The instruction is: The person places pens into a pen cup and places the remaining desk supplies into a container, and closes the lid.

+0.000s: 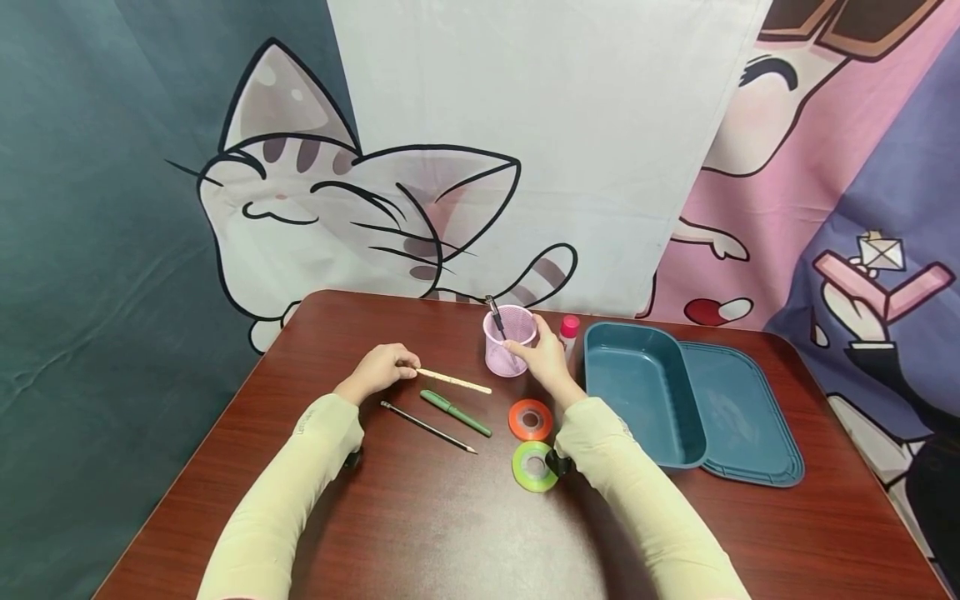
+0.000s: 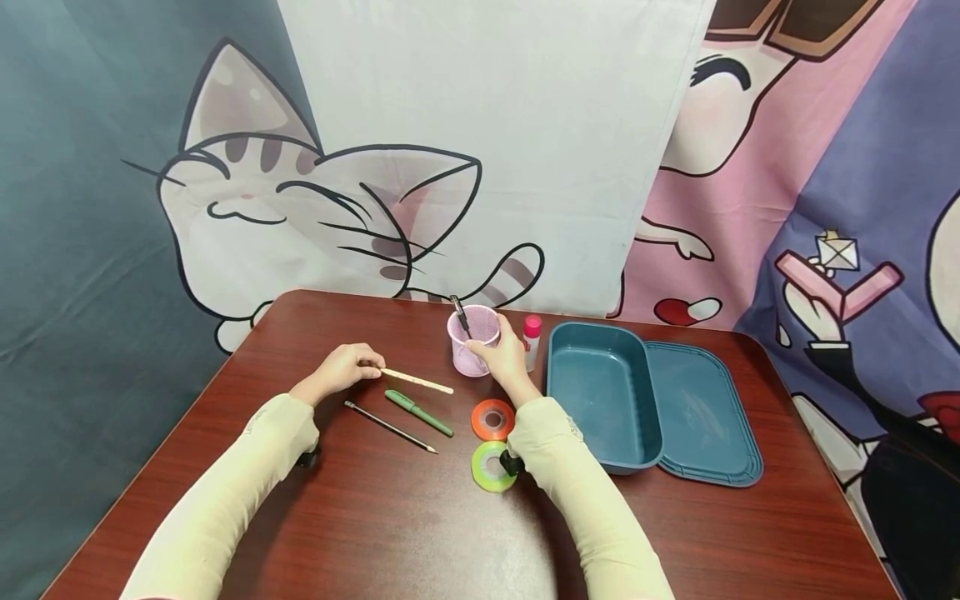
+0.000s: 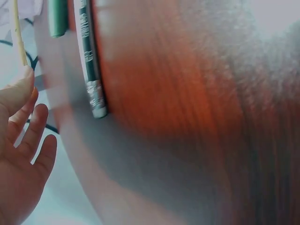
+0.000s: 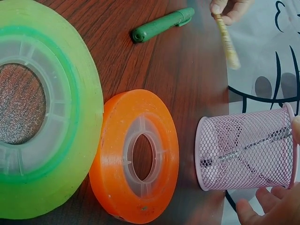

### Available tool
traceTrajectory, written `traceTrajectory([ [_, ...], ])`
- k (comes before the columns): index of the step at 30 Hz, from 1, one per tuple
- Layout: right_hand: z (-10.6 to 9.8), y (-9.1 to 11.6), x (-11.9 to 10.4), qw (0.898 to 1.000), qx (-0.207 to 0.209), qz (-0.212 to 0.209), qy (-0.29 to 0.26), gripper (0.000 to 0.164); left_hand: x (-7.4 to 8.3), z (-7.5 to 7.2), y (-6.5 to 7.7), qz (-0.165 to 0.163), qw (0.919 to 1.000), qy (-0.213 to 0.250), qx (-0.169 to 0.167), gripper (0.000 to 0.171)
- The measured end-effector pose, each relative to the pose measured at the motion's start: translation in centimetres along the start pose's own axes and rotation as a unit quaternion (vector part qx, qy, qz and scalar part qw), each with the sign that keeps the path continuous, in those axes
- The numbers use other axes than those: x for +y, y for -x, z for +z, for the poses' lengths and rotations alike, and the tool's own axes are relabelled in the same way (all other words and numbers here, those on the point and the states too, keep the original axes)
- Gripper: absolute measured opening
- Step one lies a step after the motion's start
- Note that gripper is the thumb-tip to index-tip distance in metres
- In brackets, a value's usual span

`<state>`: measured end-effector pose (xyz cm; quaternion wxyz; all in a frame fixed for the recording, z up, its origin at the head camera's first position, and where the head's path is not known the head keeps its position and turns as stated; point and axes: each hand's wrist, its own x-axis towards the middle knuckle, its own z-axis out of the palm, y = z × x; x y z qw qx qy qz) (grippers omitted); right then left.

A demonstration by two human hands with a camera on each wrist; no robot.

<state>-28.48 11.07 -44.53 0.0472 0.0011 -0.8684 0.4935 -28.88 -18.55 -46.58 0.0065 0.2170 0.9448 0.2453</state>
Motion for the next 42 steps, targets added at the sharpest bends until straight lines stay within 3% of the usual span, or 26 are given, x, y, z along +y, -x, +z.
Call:
traceTrajectory([
  [4, 0.0, 0.0, 0.1, 1.000, 0.001, 0.003, 0.000, 0.075, 0.0, -0.7, -0.1, -0.006, 0.9995, 0.027, 0.017, 0.005],
  [16, 0.0, 0.0, 0.2, 1.000, 0.002, 0.007, 0.006, 0.074, 0.5, -3.6, -0.8, -0.033, 0.9969, 0.068, 0.023, 0.010],
  [28, 0.2, 0.0, 0.2, 1.000, 0.006, 0.000, 0.002, 0.074, 3.1, -6.8, -2.6, -0.008, 0.9977, 0.019, 0.064, 0.008],
  [42, 0.2, -0.2, 0.2, 1.000, 0.002, 0.001, 0.004, 0.074, 6.0, -7.4, -4.5, 0.022, 0.9967, 0.009, 0.077, 0.008],
])
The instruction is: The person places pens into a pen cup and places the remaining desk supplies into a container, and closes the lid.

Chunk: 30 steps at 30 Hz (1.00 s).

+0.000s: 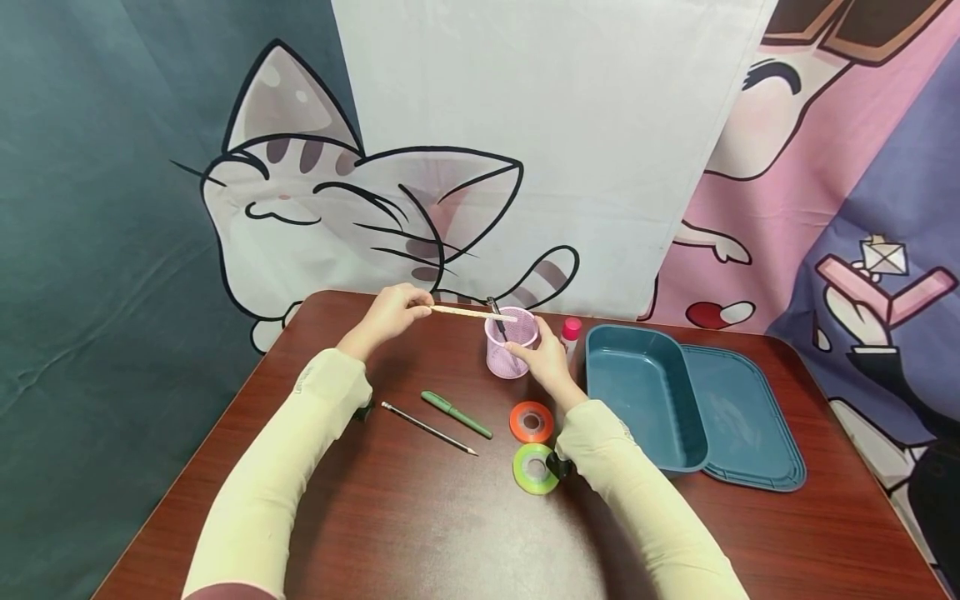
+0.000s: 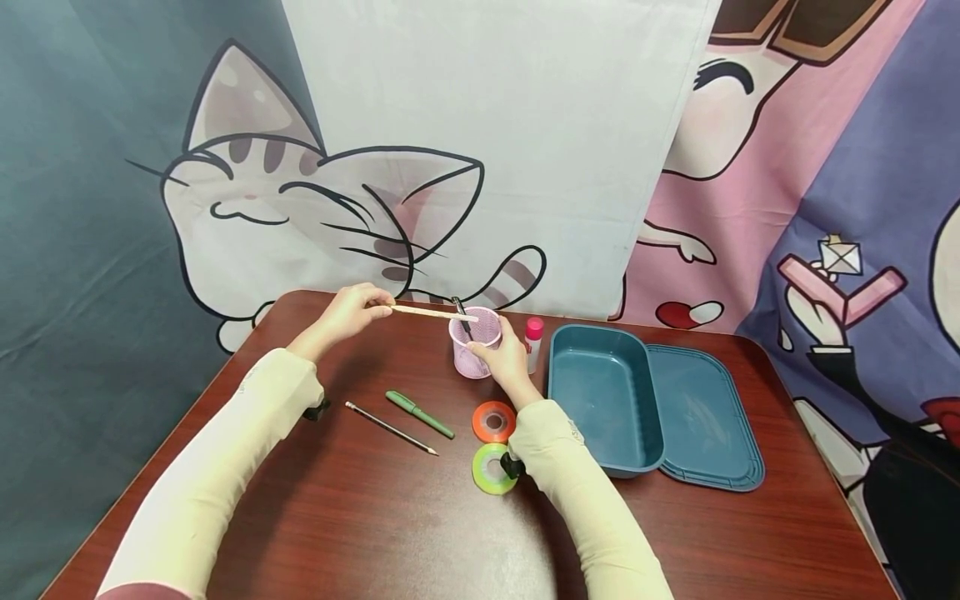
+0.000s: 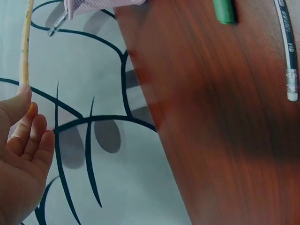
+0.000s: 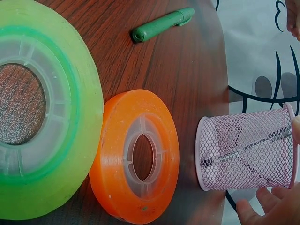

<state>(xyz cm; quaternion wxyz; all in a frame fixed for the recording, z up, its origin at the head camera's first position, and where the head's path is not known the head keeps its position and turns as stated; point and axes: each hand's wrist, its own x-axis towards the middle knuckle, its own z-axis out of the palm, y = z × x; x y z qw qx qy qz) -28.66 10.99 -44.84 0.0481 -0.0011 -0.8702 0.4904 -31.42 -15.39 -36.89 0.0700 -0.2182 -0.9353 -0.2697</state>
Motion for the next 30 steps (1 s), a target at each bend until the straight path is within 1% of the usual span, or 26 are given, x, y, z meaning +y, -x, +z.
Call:
traceTrajectory([
  [5, 0.0, 0.1, 0.0, 1.000, 0.001, 0.001, -0.001, 0.075, 0.8, 0.2, -0.4, 0.004, 1.0000, -0.007, 0.001, 0.008],
  [12, -0.1, 0.1, 0.0, 1.000, 0.001, -0.003, 0.000, 0.074, 1.5, 0.8, -1.0, -0.003, 1.0000, -0.005, 0.005, 0.012],
  [21, 0.0, 0.1, -0.1, 1.000, 0.001, -0.005, -0.008, 0.071, 2.3, 1.2, -1.5, -0.027, 0.9988, 0.038, 0.012, 0.014],
  [30, -0.1, 0.1, -0.2, 1.000, 0.000, -0.007, -0.009, 0.073, 2.8, 2.1, -2.1, -0.041, 0.9978, 0.050, 0.013, 0.016],
])
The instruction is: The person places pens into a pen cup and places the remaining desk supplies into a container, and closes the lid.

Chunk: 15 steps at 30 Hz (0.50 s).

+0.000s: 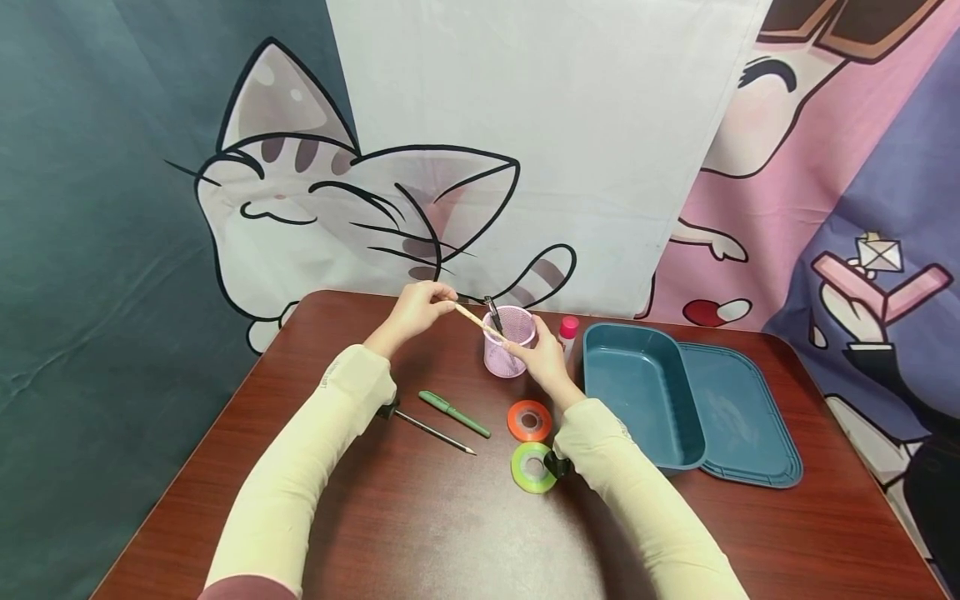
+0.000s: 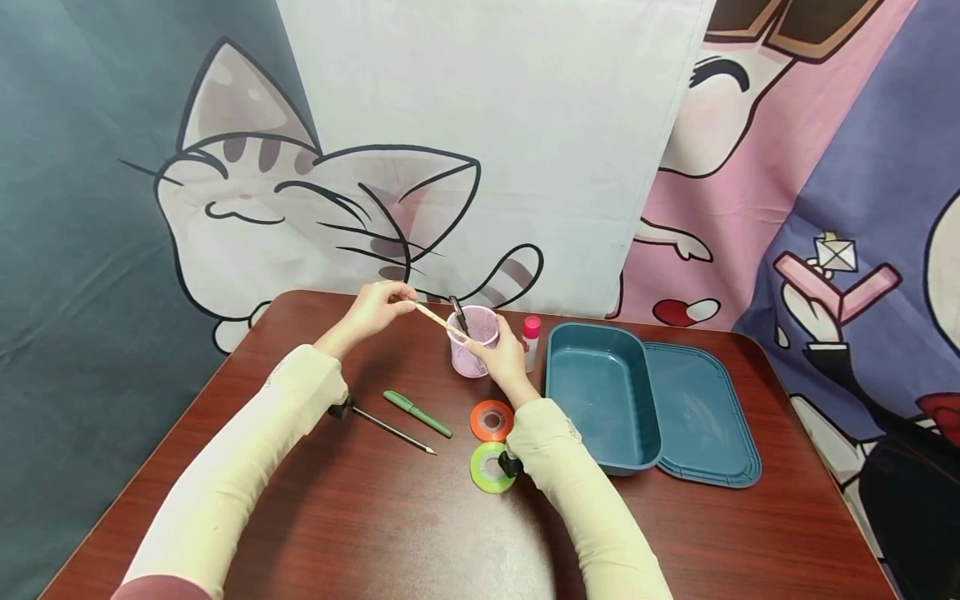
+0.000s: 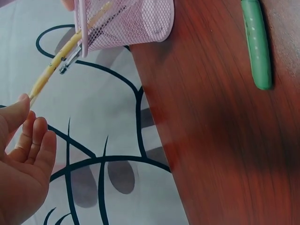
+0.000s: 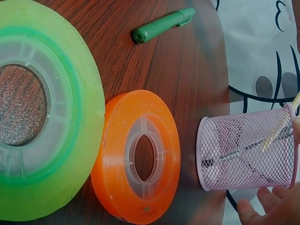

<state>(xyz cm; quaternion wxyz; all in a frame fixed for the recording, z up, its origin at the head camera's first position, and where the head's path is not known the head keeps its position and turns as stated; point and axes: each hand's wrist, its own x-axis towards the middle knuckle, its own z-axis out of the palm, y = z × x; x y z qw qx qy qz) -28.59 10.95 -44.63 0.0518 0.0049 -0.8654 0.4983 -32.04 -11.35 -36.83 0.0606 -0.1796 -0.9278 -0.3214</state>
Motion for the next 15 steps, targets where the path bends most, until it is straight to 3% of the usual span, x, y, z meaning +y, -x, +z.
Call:
traceTrajectory([
  [15, 0.0, 0.0, 0.0, 1.000, -0.008, 0.002, -0.005, 0.072, 1.5, 2.2, -0.9, -0.002, 0.9999, 0.016, 0.006, 0.018],
])
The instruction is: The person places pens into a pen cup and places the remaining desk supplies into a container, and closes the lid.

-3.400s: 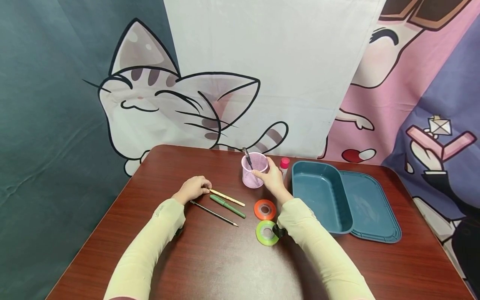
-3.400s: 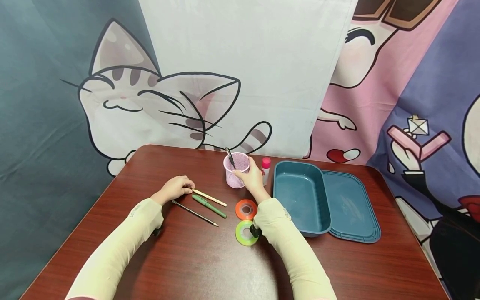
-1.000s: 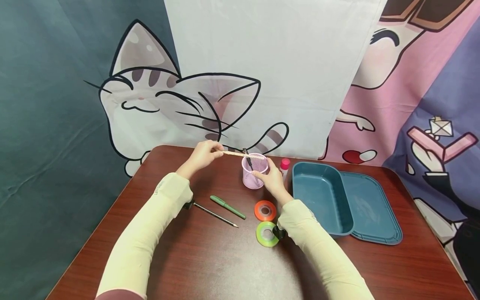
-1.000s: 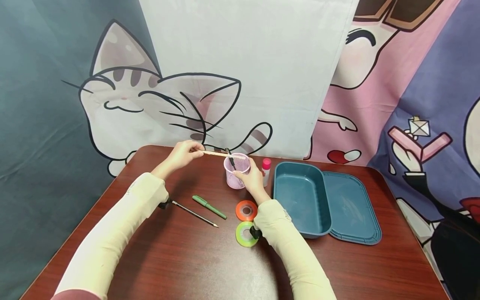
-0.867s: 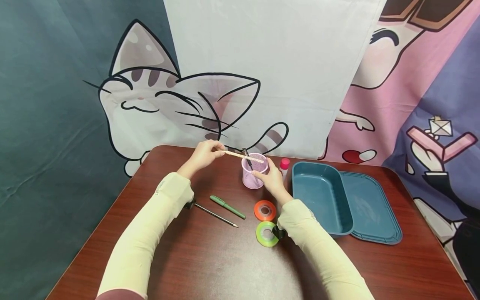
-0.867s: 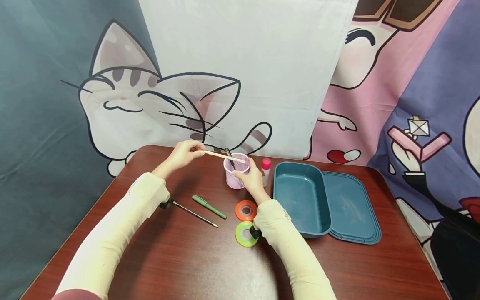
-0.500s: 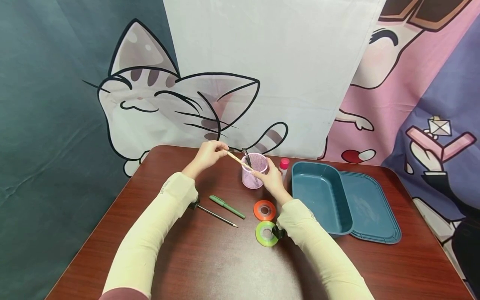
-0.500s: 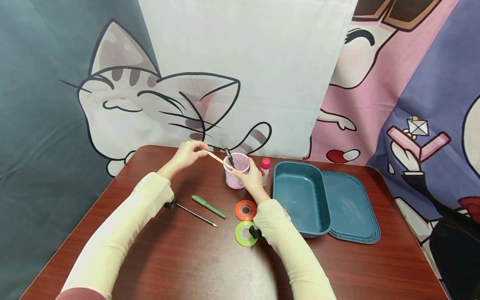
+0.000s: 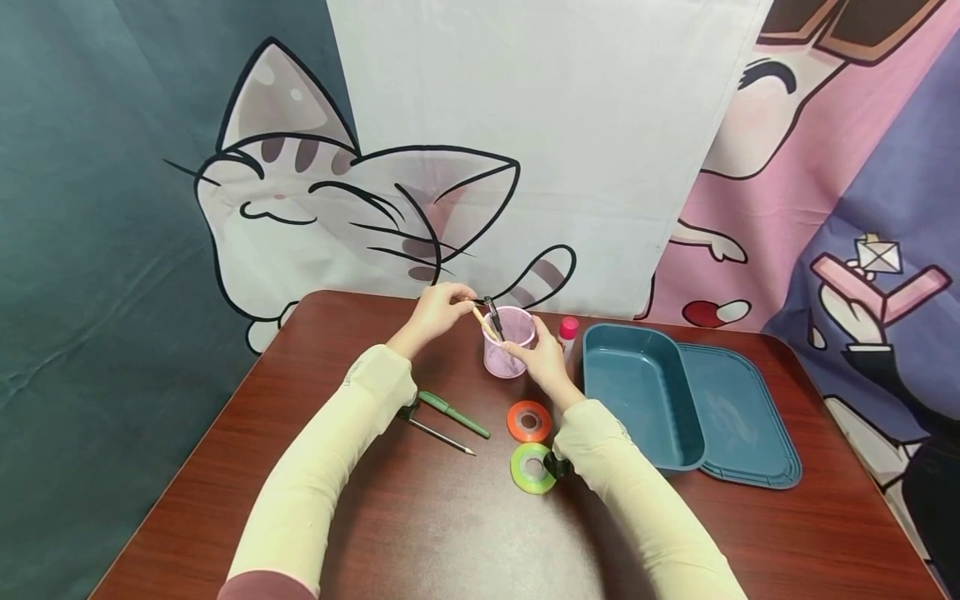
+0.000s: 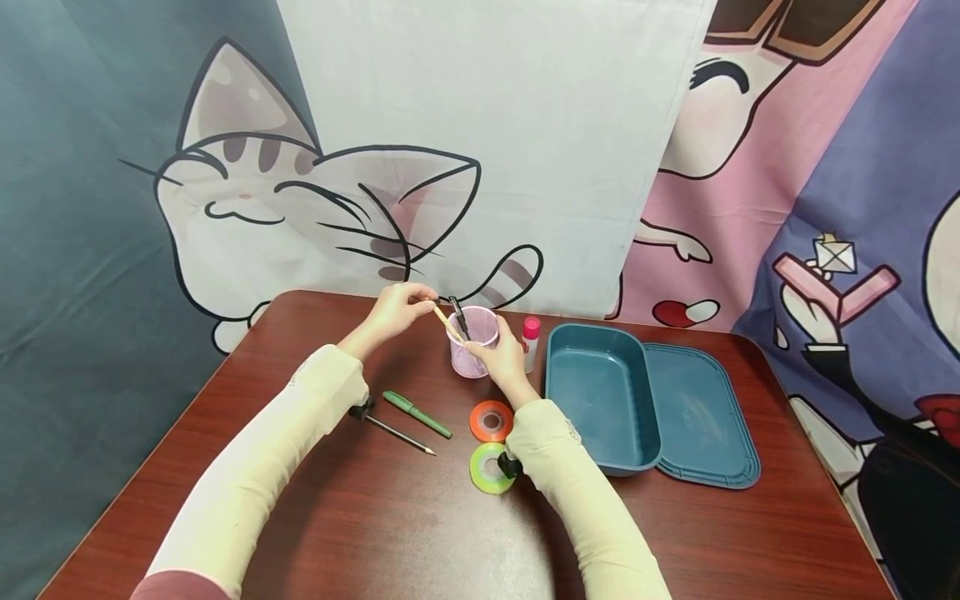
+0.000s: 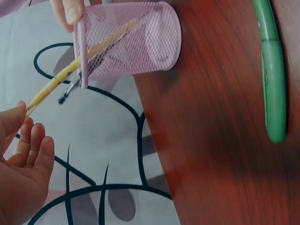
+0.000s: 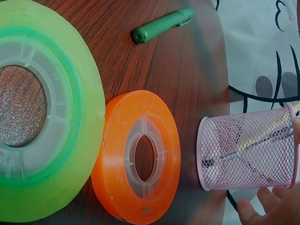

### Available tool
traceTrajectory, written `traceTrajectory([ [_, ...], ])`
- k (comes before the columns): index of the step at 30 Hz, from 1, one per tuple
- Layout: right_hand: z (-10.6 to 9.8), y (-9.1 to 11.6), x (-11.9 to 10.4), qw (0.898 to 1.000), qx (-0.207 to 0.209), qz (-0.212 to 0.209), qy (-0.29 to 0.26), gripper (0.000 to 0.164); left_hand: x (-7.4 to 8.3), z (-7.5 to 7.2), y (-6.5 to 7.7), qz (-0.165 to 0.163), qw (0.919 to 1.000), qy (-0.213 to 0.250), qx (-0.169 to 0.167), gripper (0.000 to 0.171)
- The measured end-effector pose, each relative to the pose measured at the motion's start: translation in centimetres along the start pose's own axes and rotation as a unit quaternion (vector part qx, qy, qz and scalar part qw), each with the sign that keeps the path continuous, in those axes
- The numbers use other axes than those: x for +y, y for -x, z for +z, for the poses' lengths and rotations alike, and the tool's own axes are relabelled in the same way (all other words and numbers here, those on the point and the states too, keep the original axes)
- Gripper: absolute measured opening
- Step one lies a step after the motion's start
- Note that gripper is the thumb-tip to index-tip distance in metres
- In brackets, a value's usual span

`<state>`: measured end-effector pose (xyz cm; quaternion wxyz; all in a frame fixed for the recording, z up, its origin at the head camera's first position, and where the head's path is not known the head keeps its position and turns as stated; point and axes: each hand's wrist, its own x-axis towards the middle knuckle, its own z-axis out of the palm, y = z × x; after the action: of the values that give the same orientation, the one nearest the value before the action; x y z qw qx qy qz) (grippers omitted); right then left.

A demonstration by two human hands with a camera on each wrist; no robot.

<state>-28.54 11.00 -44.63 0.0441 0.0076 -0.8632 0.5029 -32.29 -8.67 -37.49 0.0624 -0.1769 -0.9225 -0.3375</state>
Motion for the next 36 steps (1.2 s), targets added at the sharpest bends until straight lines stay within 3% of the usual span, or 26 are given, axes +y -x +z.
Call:
traceTrajectory([
  [10, 0.0, 0.1, 0.0, 1.000, -0.002, -0.005, -0.002, 0.072, 0.5, 1.9, -0.3, -0.007, 0.9995, 0.029, 0.013, 0.017],
  [22, 0.1, 0.0, 0.2, 1.000, 0.006, -0.003, 0.015, 0.073, -0.1, 3.6, -0.4, -0.035, 0.9976, 0.053, 0.025, 0.021],
  [27, 0.1, 0.0, 0.3, 1.000, 0.004, -0.002, 0.010, 0.073, -0.4, 3.8, -0.3, -0.046, 0.9976, 0.046, 0.022, 0.028],
  [36, 0.1, -0.1, 0.3, 1.000, 0.004, -0.004, 0.007, 0.072, -1.6, 3.2, 0.1, -0.088, 0.9934, 0.074, -0.008, 0.041],
])
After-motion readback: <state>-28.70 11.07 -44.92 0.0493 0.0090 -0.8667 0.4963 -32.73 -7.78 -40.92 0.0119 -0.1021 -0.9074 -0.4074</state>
